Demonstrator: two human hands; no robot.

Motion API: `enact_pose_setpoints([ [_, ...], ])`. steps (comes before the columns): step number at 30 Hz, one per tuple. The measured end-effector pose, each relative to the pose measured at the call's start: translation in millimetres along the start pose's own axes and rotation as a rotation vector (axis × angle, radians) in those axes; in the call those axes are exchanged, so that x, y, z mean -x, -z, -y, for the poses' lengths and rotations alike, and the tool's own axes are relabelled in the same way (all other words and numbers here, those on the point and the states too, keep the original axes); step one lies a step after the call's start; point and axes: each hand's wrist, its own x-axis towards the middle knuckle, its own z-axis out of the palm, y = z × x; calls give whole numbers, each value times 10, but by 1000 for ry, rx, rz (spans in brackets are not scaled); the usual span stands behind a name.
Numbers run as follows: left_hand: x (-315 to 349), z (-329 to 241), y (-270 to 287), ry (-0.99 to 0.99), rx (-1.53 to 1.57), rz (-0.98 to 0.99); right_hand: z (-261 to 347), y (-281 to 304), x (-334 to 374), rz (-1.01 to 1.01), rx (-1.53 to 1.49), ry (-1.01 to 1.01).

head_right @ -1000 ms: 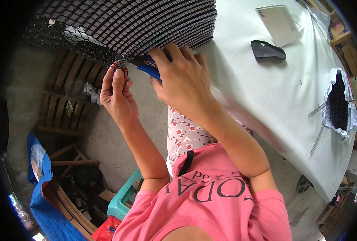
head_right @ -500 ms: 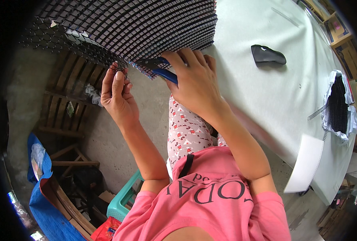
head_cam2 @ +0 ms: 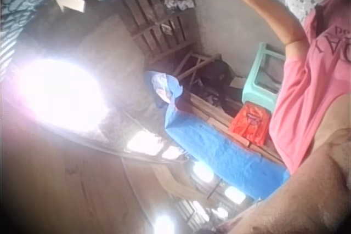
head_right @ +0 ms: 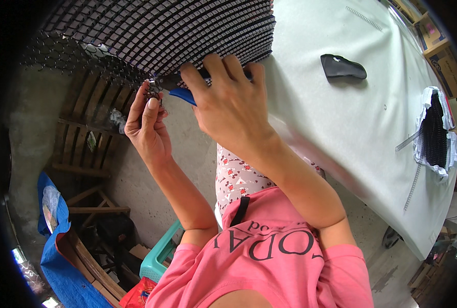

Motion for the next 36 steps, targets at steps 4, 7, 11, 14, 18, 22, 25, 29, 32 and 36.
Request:
enact_pose_setpoints([
  [4,-19,-28,42,13,-34,46,-30,110,10,51,-25,-57],
  [7,-42,-33,71,30,12,74,-55,96,11,86,-37,-58],
  [11,-67,-6,63,43,23,67,-25,65,-16,77,-40,-41],
  [14,-60,20,-11,13,75,1,-6,72,-37,84,-38,-32],
  [18,-46,37,-88,-38,15,-83,-26,35,-27,141,-66,-50],
  [22,-54,21,-130,-73,-28,-119,-81,34,2,218,-113,-94],
  [25,-48,-13,-124,-91,-101,-138,-57,100,-13,210,-157,-119],
  [29,-53,-102,-100,-83,-131,-145,-63,167,-29,29,-76,-50],
  [32,-73,-94,-84,-75,-129,-40,-36,119,-49,15,-75,-42],
  [36,-106,-103,-77,-70,-129,-28,16,107,-76,59,-41,-46],
])
